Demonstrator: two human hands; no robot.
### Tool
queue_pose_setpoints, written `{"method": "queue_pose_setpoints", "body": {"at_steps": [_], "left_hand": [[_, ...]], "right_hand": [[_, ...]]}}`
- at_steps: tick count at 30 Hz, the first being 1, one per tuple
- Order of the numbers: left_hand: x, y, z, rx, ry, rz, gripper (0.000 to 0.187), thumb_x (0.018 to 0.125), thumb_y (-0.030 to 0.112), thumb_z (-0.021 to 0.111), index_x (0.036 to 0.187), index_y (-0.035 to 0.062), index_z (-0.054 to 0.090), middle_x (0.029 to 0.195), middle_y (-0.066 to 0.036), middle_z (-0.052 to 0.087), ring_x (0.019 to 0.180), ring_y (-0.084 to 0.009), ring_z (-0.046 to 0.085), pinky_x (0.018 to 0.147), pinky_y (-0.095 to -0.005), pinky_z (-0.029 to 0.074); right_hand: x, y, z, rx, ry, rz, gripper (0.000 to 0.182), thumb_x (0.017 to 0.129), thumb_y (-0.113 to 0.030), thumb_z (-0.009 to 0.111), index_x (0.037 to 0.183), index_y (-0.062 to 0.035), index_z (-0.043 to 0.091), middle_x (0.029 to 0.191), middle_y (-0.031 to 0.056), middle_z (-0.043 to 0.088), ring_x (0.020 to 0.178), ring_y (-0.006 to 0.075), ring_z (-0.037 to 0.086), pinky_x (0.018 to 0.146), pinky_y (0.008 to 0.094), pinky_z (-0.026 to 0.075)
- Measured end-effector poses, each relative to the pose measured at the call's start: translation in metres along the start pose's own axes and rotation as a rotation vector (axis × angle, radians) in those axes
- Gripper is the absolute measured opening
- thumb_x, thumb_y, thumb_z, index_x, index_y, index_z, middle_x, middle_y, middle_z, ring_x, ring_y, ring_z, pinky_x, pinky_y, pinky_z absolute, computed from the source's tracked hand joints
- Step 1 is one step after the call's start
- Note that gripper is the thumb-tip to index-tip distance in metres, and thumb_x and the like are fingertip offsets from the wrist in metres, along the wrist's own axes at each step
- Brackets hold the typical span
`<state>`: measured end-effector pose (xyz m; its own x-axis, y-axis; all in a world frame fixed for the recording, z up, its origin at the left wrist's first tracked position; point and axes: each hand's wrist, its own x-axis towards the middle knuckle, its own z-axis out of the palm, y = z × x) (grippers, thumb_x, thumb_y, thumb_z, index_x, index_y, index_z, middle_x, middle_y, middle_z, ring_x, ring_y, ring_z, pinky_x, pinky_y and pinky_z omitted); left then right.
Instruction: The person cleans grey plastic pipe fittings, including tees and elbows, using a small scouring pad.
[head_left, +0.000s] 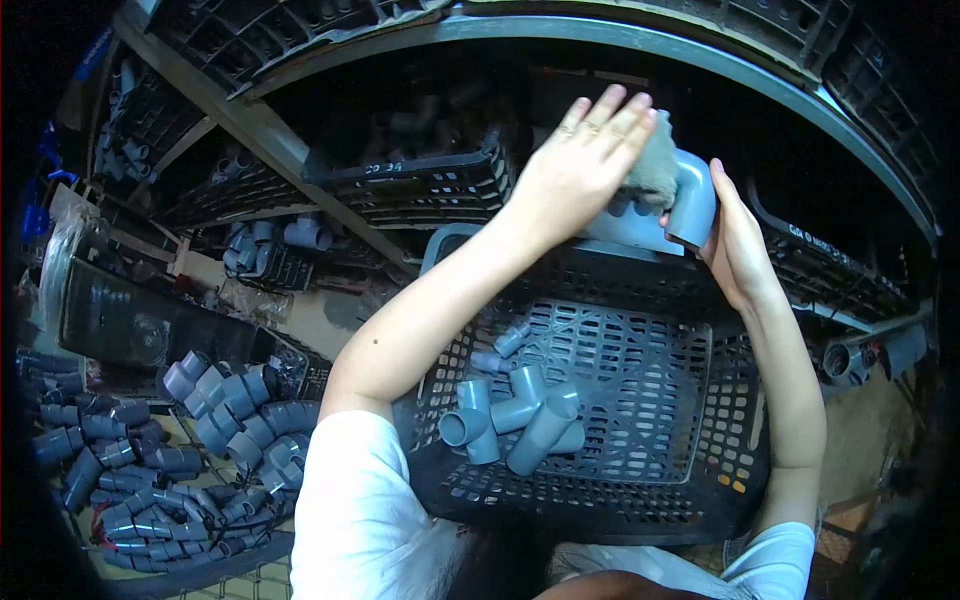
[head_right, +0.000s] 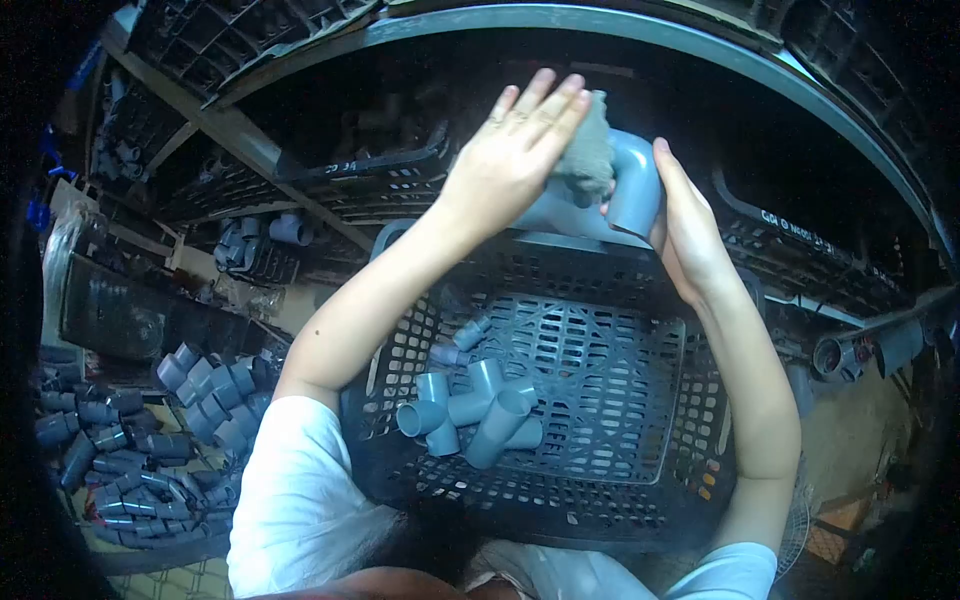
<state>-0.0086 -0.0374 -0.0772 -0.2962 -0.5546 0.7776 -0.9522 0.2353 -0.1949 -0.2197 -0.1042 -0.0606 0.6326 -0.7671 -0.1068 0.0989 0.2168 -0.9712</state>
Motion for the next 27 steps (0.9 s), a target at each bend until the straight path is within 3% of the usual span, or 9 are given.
{"method": "queue_pose_setpoints", "body": {"at_steps": [2,6,10,12,16,20,23,25,27], "left_hand": [[-0.005,0.001,-0.001,-0.055,-0.002,-0.037,0.064,0.084,-0.001,0.06,0.147,0.0031,0.048,0.149,-0.016,0.051,0.138,-0.0353,0.049,0.112,-0.0508,0.042],[-0.003,0.019,-0.012,-0.109,-0.052,0.005,0.061,0.087,0.001,0.06,0.147,0.0024,0.048,0.149,-0.017,0.051,0.139,-0.0348,0.049,0.113,-0.0484,0.042],[-0.006,0.026,-0.009,-0.221,-0.053,0.006,0.062,0.088,0.003,0.061,0.148,0.0035,0.046,0.15,-0.016,0.051,0.14,-0.034,0.048,0.114,-0.0486,0.041],[-0.004,0.02,-0.012,-0.251,-0.1,-0.002,0.062,0.088,0.002,0.06,0.149,0.0046,0.045,0.15,-0.015,0.051,0.14,-0.0338,0.048,0.114,-0.0485,0.041],[-0.012,0.006,-0.01,-0.314,-0.185,-0.066,0.069,0.084,-0.004,0.056,0.151,0.0077,0.043,0.15,-0.015,0.05,0.14,-0.0315,0.047,0.116,-0.0475,0.04],[-0.011,0.013,-0.012,-0.415,-0.165,-0.095,0.071,0.08,-0.006,0.054,0.149,0.0086,0.047,0.148,-0.015,0.052,0.137,-0.0307,0.05,0.117,-0.0461,0.04],[-0.009,0.013,-0.016,-0.459,-0.156,-0.049,0.067,0.08,-0.004,0.054,0.146,0.0089,0.052,0.144,-0.015,0.056,0.136,-0.0308,0.052,0.115,-0.0437,0.042],[-0.009,0.008,-0.015,-0.371,-0.361,-0.13,0.063,0.081,0.0,0.053,0.144,0.0099,0.054,0.141,-0.016,0.059,0.131,-0.0314,0.056,0.111,-0.0426,0.046],[-0.002,0.0,-0.03,-0.354,-0.744,-0.342,0.056,0.083,0.005,0.052,0.138,0.0108,0.061,0.12,-0.018,0.071,0.105,-0.0334,0.07,0.092,-0.0441,0.057]], "right_hand": [[-0.003,-0.004,0.002,-0.042,-0.023,-0.007,0.058,0.107,-0.052,0.042,0.134,-0.0018,0.051,0.119,0.0119,0.062,0.106,0.0164,0.065,0.083,0.0359,0.059],[-0.01,-0.005,0.014,-0.173,-0.086,-0.093,0.065,0.101,-0.055,0.052,0.143,-0.0059,0.044,0.131,0.0145,0.055,0.115,0.0211,0.06,0.082,0.0409,0.058],[-0.005,0.007,0.002,-0.28,-0.148,-0.097,0.061,0.097,-0.035,0.063,0.146,-0.0063,0.042,0.132,0.0132,0.054,0.119,0.0204,0.058,0.087,0.0369,0.056],[0.003,0.009,-0.01,-0.496,-0.168,-0.277,0.063,0.094,-0.026,0.064,0.148,-0.0056,0.04,0.13,0.0139,0.056,0.12,0.0216,0.057,0.091,0.0356,0.054],[0.002,0.002,-0.011,-0.595,-0.151,-0.276,0.066,0.092,-0.025,0.064,0.149,-0.0045,0.038,0.131,0.0164,0.057,0.12,0.0254,0.059,0.097,0.0379,0.051],[-0.001,-0.003,-0.01,-0.85,-0.158,-0.47,0.068,0.081,-0.02,0.073,0.14,-0.0032,0.044,0.128,0.0243,0.062,0.119,0.0328,0.063,0.102,0.0426,0.048],[0.001,0.007,-0.015,-1.143,-0.178,-0.716,0.069,0.074,-0.013,0.075,0.136,-0.0019,0.048,0.115,0.0216,0.064,0.113,0.0367,0.062,0.099,0.0441,0.05],[0.005,0.008,-0.016,-1.231,-0.197,-0.737,0.064,0.073,-0.012,0.074,0.133,-0.0022,0.051,0.113,0.0202,0.064,0.113,0.0364,0.062,0.098,0.0439,0.05],[0.009,0.005,-0.016,-1.324,-0.211,-0.759,0.06,0.073,-0.01,0.073,0.13,-0.0026,0.054,0.111,0.0189,0.063,0.112,0.036,0.061,0.097,0.0437,0.051]]}}
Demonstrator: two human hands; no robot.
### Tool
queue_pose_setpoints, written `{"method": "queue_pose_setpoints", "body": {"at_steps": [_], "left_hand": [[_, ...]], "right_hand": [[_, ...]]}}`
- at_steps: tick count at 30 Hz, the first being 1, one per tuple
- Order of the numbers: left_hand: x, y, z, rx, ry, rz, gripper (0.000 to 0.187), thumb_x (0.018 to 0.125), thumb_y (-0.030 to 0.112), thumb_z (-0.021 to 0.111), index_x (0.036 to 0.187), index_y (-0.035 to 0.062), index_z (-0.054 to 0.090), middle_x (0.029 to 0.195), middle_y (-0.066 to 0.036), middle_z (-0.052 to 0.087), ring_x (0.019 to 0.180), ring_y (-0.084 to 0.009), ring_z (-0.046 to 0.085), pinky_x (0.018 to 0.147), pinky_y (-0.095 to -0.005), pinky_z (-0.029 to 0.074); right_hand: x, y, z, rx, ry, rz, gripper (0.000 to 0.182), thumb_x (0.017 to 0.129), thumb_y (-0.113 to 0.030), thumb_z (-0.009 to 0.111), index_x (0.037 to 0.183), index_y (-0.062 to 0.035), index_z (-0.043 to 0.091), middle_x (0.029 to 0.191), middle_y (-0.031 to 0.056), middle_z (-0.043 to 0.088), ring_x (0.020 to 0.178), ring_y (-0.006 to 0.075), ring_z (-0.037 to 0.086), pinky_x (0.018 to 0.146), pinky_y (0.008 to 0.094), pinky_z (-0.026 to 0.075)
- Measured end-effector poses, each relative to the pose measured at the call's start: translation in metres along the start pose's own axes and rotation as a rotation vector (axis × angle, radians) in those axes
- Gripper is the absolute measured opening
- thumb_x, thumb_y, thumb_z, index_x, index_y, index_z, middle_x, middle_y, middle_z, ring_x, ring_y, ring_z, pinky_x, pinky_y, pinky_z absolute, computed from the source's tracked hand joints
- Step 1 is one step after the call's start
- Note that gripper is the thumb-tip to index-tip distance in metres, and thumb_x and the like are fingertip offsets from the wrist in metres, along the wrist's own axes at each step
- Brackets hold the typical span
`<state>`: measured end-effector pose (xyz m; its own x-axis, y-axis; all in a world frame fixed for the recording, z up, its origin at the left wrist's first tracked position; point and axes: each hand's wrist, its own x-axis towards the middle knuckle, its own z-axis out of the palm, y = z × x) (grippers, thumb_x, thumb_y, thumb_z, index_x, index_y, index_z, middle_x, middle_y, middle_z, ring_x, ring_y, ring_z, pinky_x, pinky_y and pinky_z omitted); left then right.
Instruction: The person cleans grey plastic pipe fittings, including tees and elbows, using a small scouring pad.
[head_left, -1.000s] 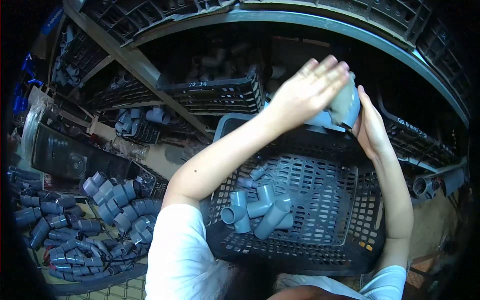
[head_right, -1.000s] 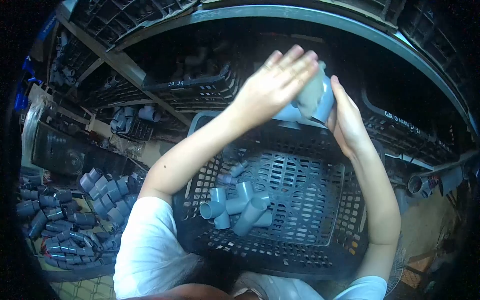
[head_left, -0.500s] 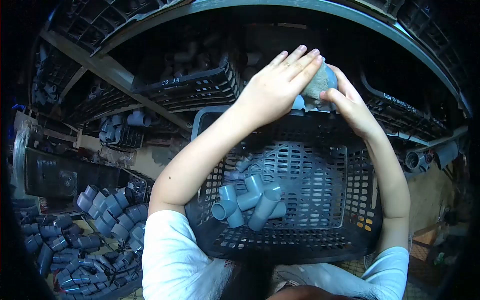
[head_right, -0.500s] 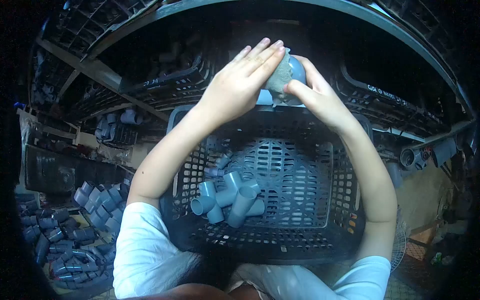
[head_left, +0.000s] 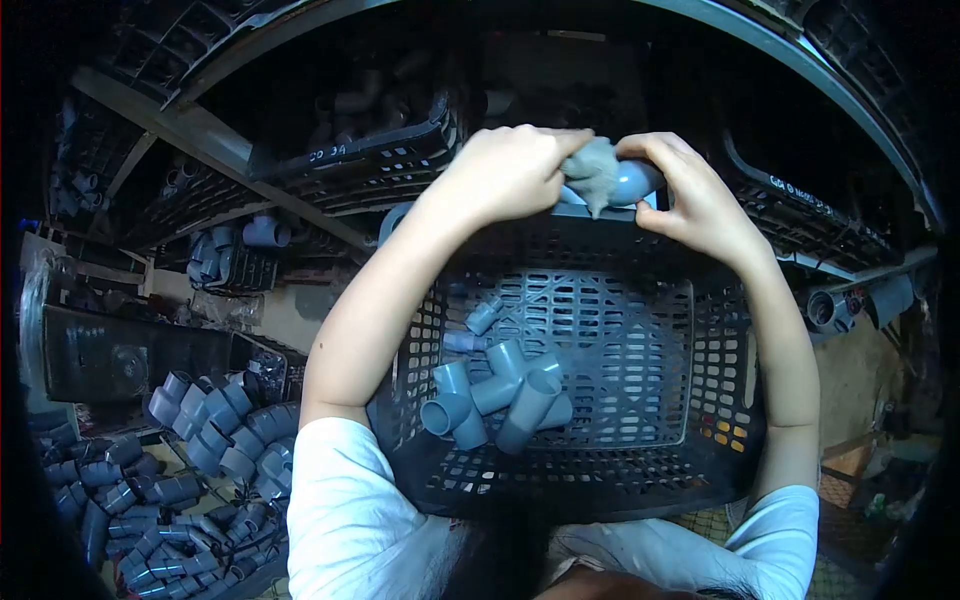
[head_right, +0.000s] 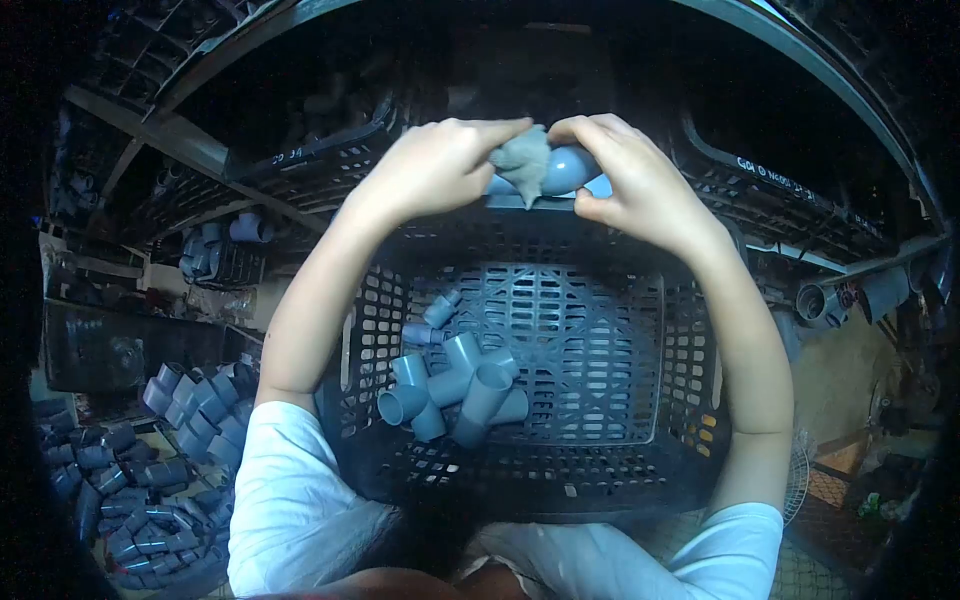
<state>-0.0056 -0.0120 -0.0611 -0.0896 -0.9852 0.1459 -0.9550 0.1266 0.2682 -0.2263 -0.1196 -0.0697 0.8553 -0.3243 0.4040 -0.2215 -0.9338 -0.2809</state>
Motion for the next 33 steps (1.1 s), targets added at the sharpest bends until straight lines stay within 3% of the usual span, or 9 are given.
{"method": "queue_pose_setpoints", "body": {"at_steps": [3,4,6,10,14,16,19,22,33], "left_hand": [[-0.003,-0.011,0.001,0.073,0.064,-0.006,0.051,0.083,0.007,0.053,0.133,0.0106,0.065,0.109,-0.018,0.074,0.096,-0.0342,0.073,0.086,-0.0441,0.059],[-0.005,-0.012,0.0,0.114,0.034,-0.044,0.047,0.083,0.008,0.054,0.128,0.0103,0.068,0.107,-0.019,0.074,0.094,-0.0347,0.073,0.085,-0.0441,0.059],[-0.008,-0.011,0.0,0.155,0.002,-0.078,0.043,0.083,0.008,0.055,0.123,0.01,0.071,0.104,-0.019,0.074,0.093,-0.0351,0.073,0.084,-0.0441,0.059],[-0.013,-0.01,0.002,0.185,-0.079,-0.096,0.036,0.083,0.009,0.056,0.114,0.0083,0.074,0.098,-0.021,0.074,0.091,-0.0349,0.073,0.083,-0.0441,0.059],[-0.016,-0.013,0.001,0.154,-0.13,-0.132,0.035,0.084,0.008,0.055,0.114,0.0078,0.073,0.095,-0.022,0.074,0.09,-0.0346,0.073,0.084,-0.0445,0.059],[-0.018,-0.015,0.002,0.143,-0.142,-0.143,0.036,0.084,0.008,0.055,0.115,0.0078,0.073,0.096,-0.022,0.074,0.09,-0.0345,0.073,0.084,-0.0444,0.059],[-0.018,-0.019,0.004,0.121,-0.119,-0.134,0.038,0.084,0.008,0.054,0.117,0.0079,0.073,0.097,-0.022,0.074,0.091,-0.0344,0.073,0.085,-0.0442,0.059],[-0.016,-0.021,0.005,0.097,-0.126,-0.13,0.039,0.085,0.008,0.054,0.119,0.0082,0.072,0.099,-0.021,0.074,0.092,-0.0348,0.073,0.086,-0.0444,0.058],[-0.009,-0.018,0.004,0.054,-0.19,-0.144,0.04,0.087,0.011,0.054,0.123,0.0075,0.07,0.111,-0.019,0.072,0.102,-0.034,0.071,0.093,-0.0447,0.056]], "right_hand": [[0.011,0.011,-0.005,0.033,-0.121,0.086,0.048,0.074,-0.01,0.072,0.121,-0.0052,0.062,0.114,0.0178,0.064,0.11,0.0354,0.063,0.094,0.0427,0.053],[0.017,0.015,-0.005,-0.066,-0.153,0.16,0.049,0.076,-0.01,0.073,0.122,-0.0009,0.06,0.115,0.0186,0.065,0.109,0.0287,0.063,0.096,0.0396,0.053],[0.036,0.033,-0.004,0.022,-0.242,0.351,0.05,0.076,-0.013,0.075,0.122,0.0002,0.06,0.113,0.0216,0.067,0.108,0.0325,0.066,0.095,0.0412,0.053],[0.06,0.115,0.044,-0.412,-0.325,0.464,0.059,0.072,-0.02,0.081,0.124,-0.0021,0.061,0.117,0.024,0.068,0.112,0.0399,0.065,0.095,0.0437,0.053],[0.09,0.145,0.072,-0.576,-0.394,0.626,0.063,0.071,-0.023,0.082,0.127,-0.0029,0.06,0.118,0.0246,0.068,0.115,0.0385,0.064,0.095,0.0444,0.053],[0.099,0.16,0.079,-0.391,-0.396,0.789,0.063,0.071,-0.022,0.082,0.128,-0.0027,0.061,0.121,0.0242,0.068,0.118,0.0359,0.064,0.096,0.0437,0.053],[0.095,0.196,0.096,-0.258,-0.407,0.543,0.064,0.073,-0.019,0.078,0.133,-0.0048,0.061,0.127,0.023,0.066,0.12,0.0356,0.063,0.098,0.0406,0.054],[0.091,0.206,0.091,-0.044,-0.446,0.662,0.069,0.07,-0.024,0.081,0.133,-0.0052,0.061,0.128,0.0222,0.066,0.119,0.0358,0.064,0.099,0.0403,0.054],[0.084,0.196,0.119,-0.373,-0.343,0.604,0.07,0.072,-0.024,0.084,0.134,-0.0049,0.059,0.129,0.0225,0.064,0.121,0.0348,0.062,0.102,0.0415,0.05]]}}
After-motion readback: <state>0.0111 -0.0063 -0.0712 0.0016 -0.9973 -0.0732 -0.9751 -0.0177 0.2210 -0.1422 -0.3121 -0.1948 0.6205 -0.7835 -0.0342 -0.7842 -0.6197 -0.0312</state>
